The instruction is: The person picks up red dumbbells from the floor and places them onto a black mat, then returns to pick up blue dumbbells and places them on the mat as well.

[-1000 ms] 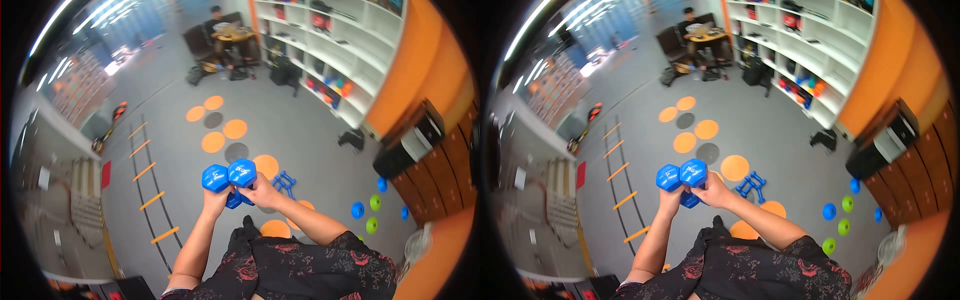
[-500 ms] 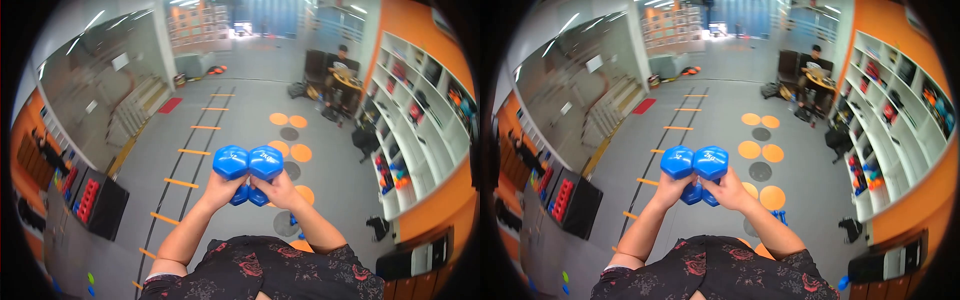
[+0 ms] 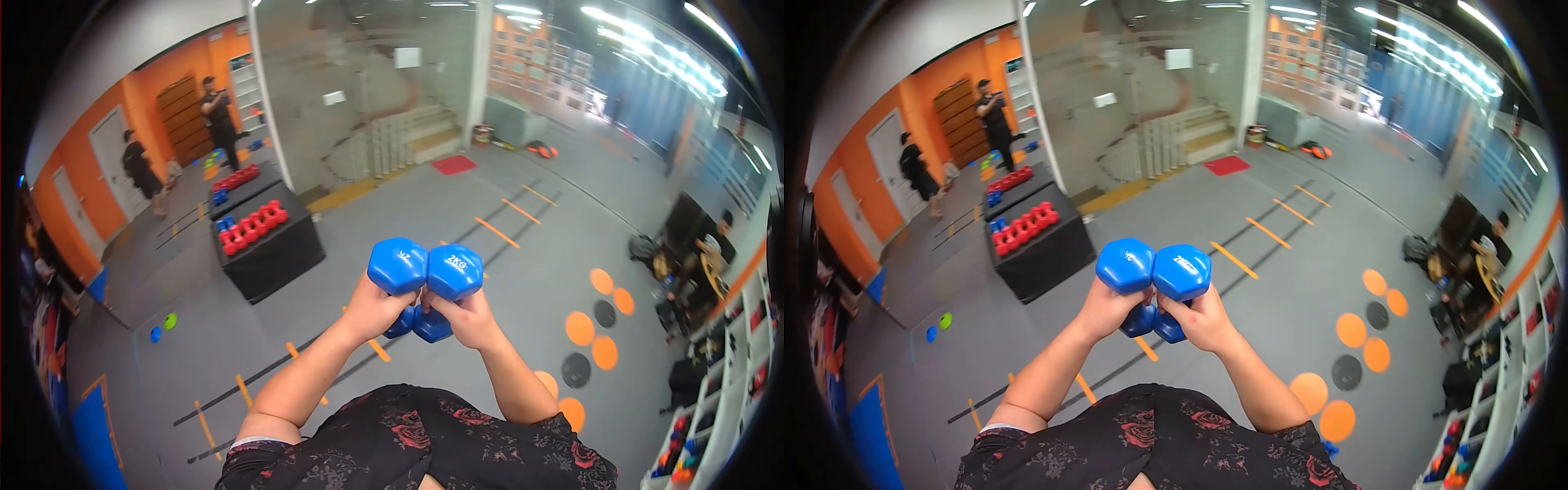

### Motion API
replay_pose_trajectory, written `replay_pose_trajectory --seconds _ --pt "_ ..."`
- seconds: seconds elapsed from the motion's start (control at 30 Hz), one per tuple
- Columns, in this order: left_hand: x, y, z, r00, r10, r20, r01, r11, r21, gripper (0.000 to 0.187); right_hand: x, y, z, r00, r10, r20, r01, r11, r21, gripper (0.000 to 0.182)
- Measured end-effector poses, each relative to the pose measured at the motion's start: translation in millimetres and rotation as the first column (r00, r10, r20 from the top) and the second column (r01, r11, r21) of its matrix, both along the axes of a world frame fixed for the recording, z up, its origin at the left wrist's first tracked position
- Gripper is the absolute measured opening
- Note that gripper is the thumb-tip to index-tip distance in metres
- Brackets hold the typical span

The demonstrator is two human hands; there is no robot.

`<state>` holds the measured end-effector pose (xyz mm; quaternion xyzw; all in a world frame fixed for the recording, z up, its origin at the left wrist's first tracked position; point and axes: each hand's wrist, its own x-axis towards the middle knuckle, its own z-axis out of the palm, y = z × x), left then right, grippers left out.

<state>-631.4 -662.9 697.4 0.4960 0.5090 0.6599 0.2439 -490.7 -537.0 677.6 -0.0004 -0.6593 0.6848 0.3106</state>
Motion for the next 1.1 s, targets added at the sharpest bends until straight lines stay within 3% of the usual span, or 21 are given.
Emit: replay_pose_trajectory --seconds 0.1,0.17,0.43,0.67,0.9,1.1 --pt "-69.6 -17.8 1.8 0.987 0.149 -0.061 -0.152 0.987 -0.046 0.015 -89.8 -0.4 -4.9 0.990 0.120 -0.068 -0.124 0.990 -0.060 0.006" --pt "-109.8 -25.6 1.3 0.967 0.246 -0.074 -0.250 0.966 -0.061 0.016 -141.8 2.6 -8.9 0.973 0.229 -0.016 -0.229 0.972 -0.055 0.008" --pt "-259.5 -16.3 -25.2 0.892 0.435 0.123 -0.430 0.901 -0.065 0.013 -319.6 31.7 -11.3 0.900 0.423 0.109 -0.423 0.906 -0.018 0.007" --pt "-400.6 33.6 -44.6 0.746 0.650 0.144 -0.656 0.755 -0.007 0.007 -504.0 92.8 -13.1 0.778 0.604 0.175 -0.620 0.782 0.059 0.007" --pt "-526.5 54.8 -39.5 0.534 0.800 0.275 -0.826 0.563 -0.035 0.012 -683.8 115.2 -7.2 0.608 0.764 0.218 -0.790 0.610 0.068 0.007" --pt "-650.2 17.6 -69.9 0.490 0.825 0.281 -0.842 0.531 -0.090 0.014 -815.2 77.5 -45.8 0.515 0.840 0.172 -0.850 0.526 -0.027 0.007"
